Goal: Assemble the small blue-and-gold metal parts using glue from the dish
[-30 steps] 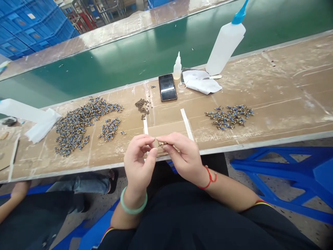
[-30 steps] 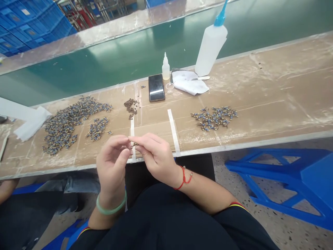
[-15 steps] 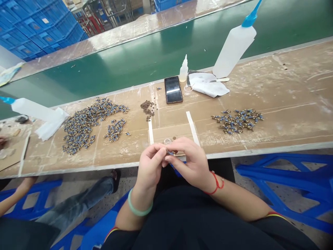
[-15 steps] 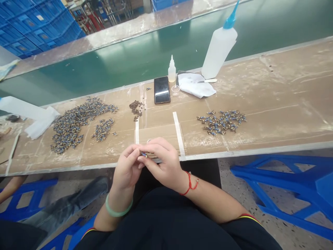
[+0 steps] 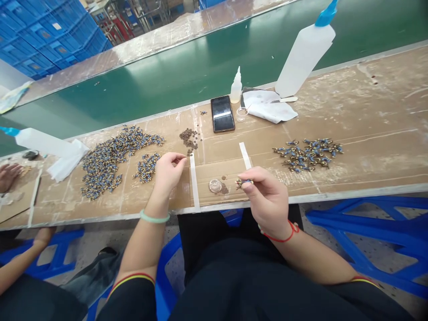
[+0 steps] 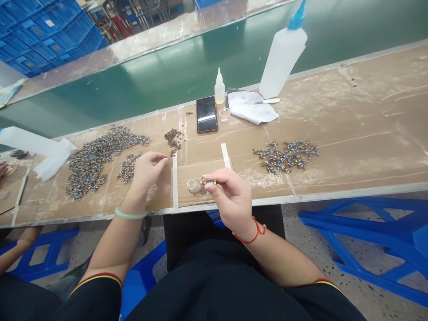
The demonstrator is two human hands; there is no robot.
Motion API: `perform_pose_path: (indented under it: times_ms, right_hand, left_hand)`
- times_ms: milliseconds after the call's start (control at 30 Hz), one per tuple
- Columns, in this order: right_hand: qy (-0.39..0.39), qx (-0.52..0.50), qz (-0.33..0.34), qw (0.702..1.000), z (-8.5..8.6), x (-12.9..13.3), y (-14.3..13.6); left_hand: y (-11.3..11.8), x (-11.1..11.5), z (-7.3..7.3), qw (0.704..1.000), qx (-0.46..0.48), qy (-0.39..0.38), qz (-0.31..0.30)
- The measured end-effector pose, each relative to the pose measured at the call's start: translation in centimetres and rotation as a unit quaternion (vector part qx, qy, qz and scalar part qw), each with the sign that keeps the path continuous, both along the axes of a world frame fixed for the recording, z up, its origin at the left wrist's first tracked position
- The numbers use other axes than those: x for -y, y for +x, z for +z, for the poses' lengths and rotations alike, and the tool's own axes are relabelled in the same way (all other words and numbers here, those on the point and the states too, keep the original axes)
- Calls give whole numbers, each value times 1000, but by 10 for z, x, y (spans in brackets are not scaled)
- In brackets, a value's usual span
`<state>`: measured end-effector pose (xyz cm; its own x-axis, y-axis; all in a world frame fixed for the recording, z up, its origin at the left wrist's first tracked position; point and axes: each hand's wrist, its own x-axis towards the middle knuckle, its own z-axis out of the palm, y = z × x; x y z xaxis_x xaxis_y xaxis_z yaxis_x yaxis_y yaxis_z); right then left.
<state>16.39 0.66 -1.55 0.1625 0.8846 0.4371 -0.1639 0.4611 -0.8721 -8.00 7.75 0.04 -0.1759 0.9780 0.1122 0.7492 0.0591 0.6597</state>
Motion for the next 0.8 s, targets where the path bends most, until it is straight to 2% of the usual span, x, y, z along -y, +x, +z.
perform_pose_path:
  times_ms: [67,133,367,600,800]
  right_hand:
    - [-15,-1,-10,1000,-3,0,1]
    - [-23,5,-19,1000,-5,0,3]
    - [-34,8,-40,999,-5,-3,7]
    - [-32,3,-33,999,-7,-4,6]
    - [-48,8,-53,997,-7,-3,6]
  left_hand:
    - [-10,-17,-6,995,-97,-22,-17]
    - [-12,-25,-10,990,-133,-26,-33]
    - [-6,-27,-14,986,-154,-14,-61]
    - [-7,-34,-10,970,-213,-29,-113]
    - [0,-36,-3,977,-169,-33,-129]
